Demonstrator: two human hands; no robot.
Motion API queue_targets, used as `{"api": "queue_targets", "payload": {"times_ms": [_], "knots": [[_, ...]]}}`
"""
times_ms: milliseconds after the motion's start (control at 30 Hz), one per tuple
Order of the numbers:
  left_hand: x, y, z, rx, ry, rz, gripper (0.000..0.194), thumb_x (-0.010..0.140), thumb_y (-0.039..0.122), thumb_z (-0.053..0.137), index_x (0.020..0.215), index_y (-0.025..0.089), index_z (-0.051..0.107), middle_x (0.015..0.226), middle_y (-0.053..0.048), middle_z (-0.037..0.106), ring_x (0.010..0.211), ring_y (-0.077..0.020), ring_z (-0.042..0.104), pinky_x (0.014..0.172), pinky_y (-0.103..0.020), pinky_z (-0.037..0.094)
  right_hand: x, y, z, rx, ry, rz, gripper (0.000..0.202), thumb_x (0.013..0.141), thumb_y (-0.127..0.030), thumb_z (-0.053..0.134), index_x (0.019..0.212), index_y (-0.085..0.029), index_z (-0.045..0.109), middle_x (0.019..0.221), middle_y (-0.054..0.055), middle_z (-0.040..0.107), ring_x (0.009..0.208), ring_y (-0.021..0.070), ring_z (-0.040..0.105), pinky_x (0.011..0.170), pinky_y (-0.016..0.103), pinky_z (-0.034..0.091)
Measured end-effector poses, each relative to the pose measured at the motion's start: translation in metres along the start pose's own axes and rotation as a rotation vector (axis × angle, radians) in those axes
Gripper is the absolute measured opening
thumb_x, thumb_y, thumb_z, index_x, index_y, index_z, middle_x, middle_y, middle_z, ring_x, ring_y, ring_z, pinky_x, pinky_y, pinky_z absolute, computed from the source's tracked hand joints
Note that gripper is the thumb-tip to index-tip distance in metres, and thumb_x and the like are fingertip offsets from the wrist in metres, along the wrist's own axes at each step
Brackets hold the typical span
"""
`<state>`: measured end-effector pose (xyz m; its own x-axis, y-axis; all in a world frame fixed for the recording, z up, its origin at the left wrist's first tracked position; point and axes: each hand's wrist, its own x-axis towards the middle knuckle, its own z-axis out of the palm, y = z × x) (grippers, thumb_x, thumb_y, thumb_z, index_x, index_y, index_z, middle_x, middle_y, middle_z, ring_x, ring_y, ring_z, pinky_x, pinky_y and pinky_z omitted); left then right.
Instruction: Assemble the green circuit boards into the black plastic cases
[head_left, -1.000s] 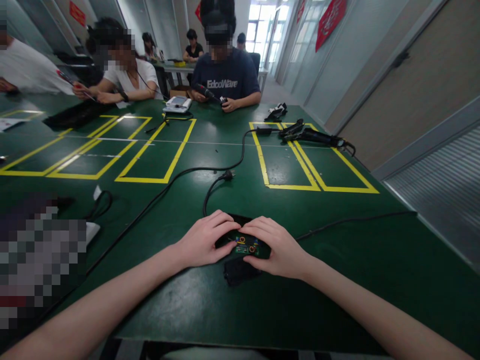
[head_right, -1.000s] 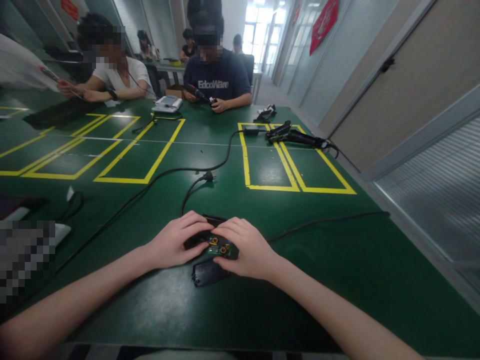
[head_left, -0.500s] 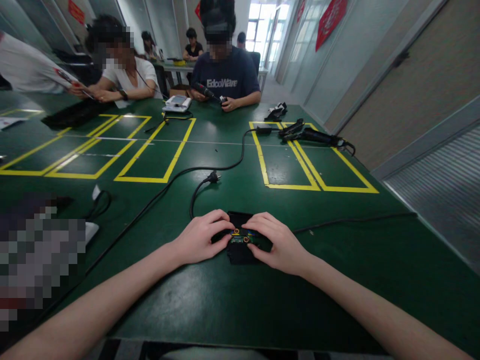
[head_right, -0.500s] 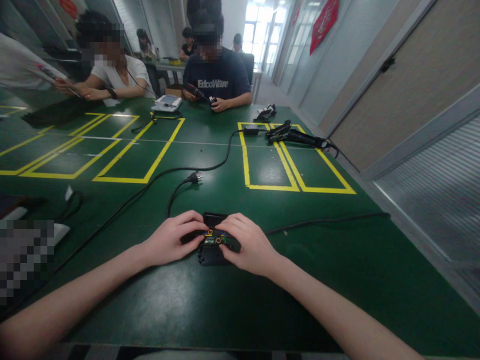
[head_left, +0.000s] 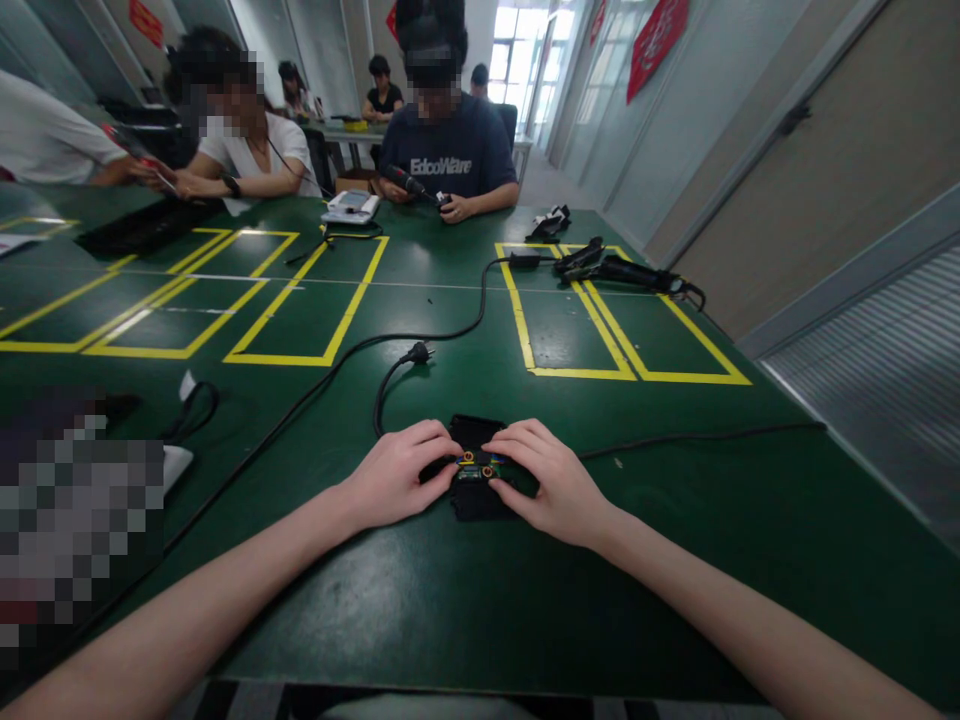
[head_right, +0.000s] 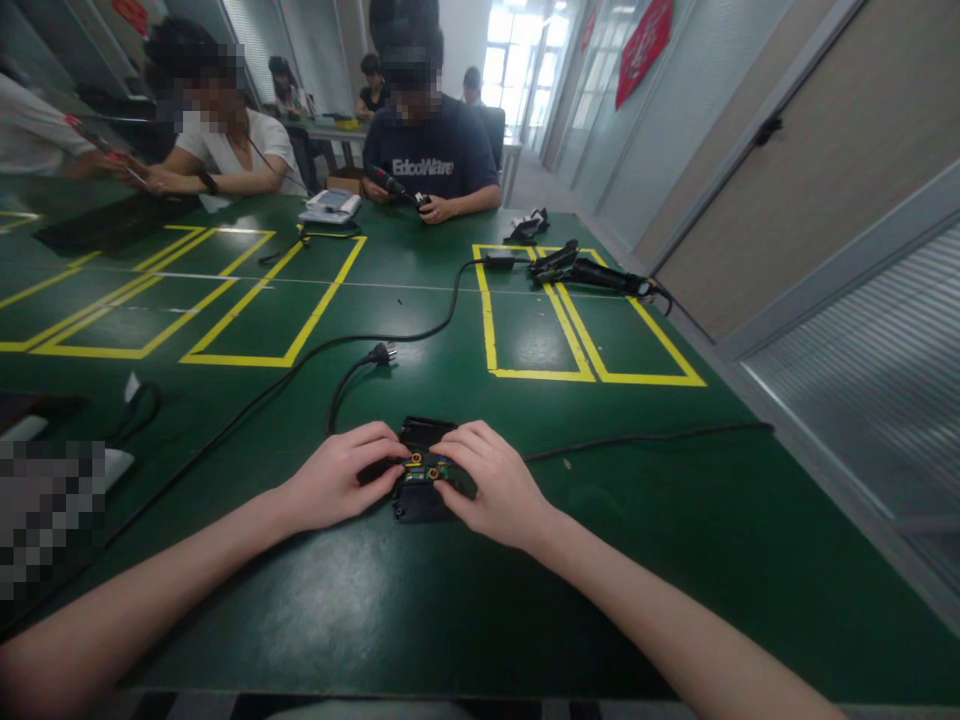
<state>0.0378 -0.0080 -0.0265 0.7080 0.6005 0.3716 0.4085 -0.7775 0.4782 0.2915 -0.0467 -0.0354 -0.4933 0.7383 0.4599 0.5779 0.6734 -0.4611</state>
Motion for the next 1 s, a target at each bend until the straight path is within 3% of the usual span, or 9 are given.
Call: {"api": "queue_targets", "payload": {"times_ms": [200,367,600,733,800,933,1000], "knots": [[-0.001,0.000,0.001,-0.004,-0.017,-0.014,0.017,0.101,0.021,0.054,0.106,0.018,0.070,0.097,-0.007,0.070,0.085,-0.0173,0.069,0.074,-0.027,0.057,0.000,0.002,0.000,0.016,-0.006,0.005,0.037,0.093,-0.020,0.066,0.129,-0.023,0.065,0.116,0.012,0.074,0.109,0.0288,0.067,0.093,0.049,0.061],[0.000,-0.004,-0.003,0.023,0.016,-0.022,0.020,0.100,0.023,0.054,0.114,0.017,0.068,0.093,-0.005,0.068,0.081,-0.0166,0.066,0.070,-0.026,0.055,0.000,0.002,-0.006,0.029,0.017,-0.031,0.030,0.099,-0.025,0.063,0.129,-0.023,0.065,0.123,0.013,0.071,0.114,0.0276,0.067,0.095,0.046,0.059],[0.000,-0.014,-0.007,0.015,0.027,-0.069,0.012,0.098,0.025,0.058,0.100,0.018,0.068,0.084,-0.002,0.066,0.075,-0.0151,0.064,0.068,-0.025,0.053,-0.001,0.012,-0.028,-0.033,-0.078,0.026,0.017,0.092,-0.022,0.065,0.109,-0.021,0.065,0.101,0.010,0.072,0.091,0.0260,0.067,0.078,0.042,0.057],[-0.002,-0.013,-0.005,-0.008,0.014,-0.084,0.014,0.099,0.027,0.058,0.103,0.018,0.068,0.084,-0.003,0.067,0.075,-0.0153,0.065,0.067,-0.025,0.053,-0.002,0.019,-0.028,-0.060,-0.152,0.001,0.010,0.095,-0.019,0.062,0.104,-0.021,0.065,0.096,0.008,0.072,0.086,0.0236,0.066,0.074,0.038,0.056],[-0.002,-0.011,-0.005,-0.013,0.010,-0.095,0.021,0.098,0.032,0.061,0.111,0.018,0.068,0.087,-0.003,0.069,0.076,-0.0160,0.067,0.068,-0.026,0.055,-0.003,0.021,-0.026,-0.053,-0.158,-0.011,0.011,0.100,-0.019,0.055,0.106,-0.021,0.064,0.096,0.008,0.071,0.086,0.0228,0.067,0.074,0.037,0.057],[-0.003,-0.006,-0.004,0.029,-0.018,-0.127,0.052,0.091,0.048,0.071,0.133,0.019,0.062,0.104,-0.007,0.074,0.086,-0.0208,0.071,0.077,-0.032,0.059,-0.005,0.020,-0.023,-0.045,-0.128,0.023,0.018,0.106,-0.020,0.044,0.114,-0.021,0.061,0.102,0.009,0.069,0.085,0.0206,0.069,0.070,0.032,0.057],[-0.002,-0.004,-0.003,0.067,-0.030,-0.147,0.055,0.090,0.048,0.072,0.136,0.020,0.061,0.107,-0.008,0.075,0.087,-0.0221,0.072,0.079,-0.033,0.060,-0.006,0.019,-0.023,-0.055,-0.109,0.030,0.018,0.107,-0.021,0.044,0.115,-0.022,0.060,0.103,0.009,0.069,0.083,0.0198,0.069,0.068,0.031,0.057]]}}
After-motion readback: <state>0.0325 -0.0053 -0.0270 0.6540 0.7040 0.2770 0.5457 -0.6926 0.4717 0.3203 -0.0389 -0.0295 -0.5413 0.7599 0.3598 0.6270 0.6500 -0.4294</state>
